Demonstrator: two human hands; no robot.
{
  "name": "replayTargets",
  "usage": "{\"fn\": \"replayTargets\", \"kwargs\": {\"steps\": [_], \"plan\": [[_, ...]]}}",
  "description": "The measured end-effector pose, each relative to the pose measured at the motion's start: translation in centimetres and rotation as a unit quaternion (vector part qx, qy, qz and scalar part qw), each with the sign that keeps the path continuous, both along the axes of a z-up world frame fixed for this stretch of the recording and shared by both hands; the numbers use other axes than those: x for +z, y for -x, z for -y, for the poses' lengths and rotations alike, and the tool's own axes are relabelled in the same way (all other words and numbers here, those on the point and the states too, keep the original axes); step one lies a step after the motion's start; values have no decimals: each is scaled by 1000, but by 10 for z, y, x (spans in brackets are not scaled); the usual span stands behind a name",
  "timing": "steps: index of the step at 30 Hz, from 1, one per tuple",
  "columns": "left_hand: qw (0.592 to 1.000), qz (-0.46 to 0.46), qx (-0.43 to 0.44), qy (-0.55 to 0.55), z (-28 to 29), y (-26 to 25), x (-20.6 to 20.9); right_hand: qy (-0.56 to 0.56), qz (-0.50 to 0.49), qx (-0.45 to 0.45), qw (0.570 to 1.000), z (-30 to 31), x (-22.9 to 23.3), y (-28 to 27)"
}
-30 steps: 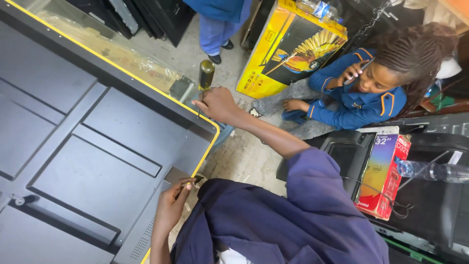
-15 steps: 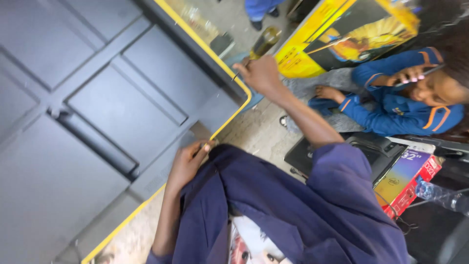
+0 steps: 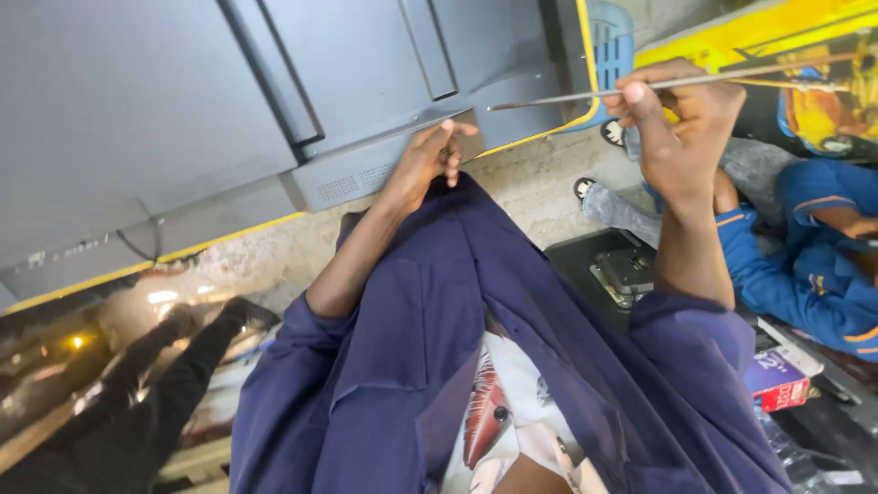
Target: Disassembling a television by removing screws from the back panel and lifting the casing
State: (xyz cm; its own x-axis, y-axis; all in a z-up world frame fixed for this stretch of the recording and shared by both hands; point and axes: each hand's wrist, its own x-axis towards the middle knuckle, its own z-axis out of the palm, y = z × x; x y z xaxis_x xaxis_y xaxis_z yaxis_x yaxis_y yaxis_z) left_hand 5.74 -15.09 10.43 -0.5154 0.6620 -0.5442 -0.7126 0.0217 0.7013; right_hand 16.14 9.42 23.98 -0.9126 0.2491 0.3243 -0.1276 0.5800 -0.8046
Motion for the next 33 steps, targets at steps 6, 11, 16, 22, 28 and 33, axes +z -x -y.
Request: {"fn": "replayTargets", "kwargs": {"steps": [6, 11, 16, 22, 28, 33], "plan": [[999, 29, 9, -38, 12, -7, -15, 121, 39, 47, 991, 30, -4, 10], [998, 34, 41, -43, 37, -6, 0, 122, 65, 81, 987, 37, -10, 24], [996, 15, 82, 26, 42, -7, -5, 91, 70, 130, 985, 49, -7, 42], [982, 53, 177, -34, 59, -10, -8, 127, 75, 143, 979, 59, -10, 52], [964, 43, 247, -95, 78, -9, -24, 30, 5, 154, 988, 60, -31, 74], [968, -31, 249, -30, 77, -2, -19, -80, 0, 188, 979, 64, -56, 82]]}}
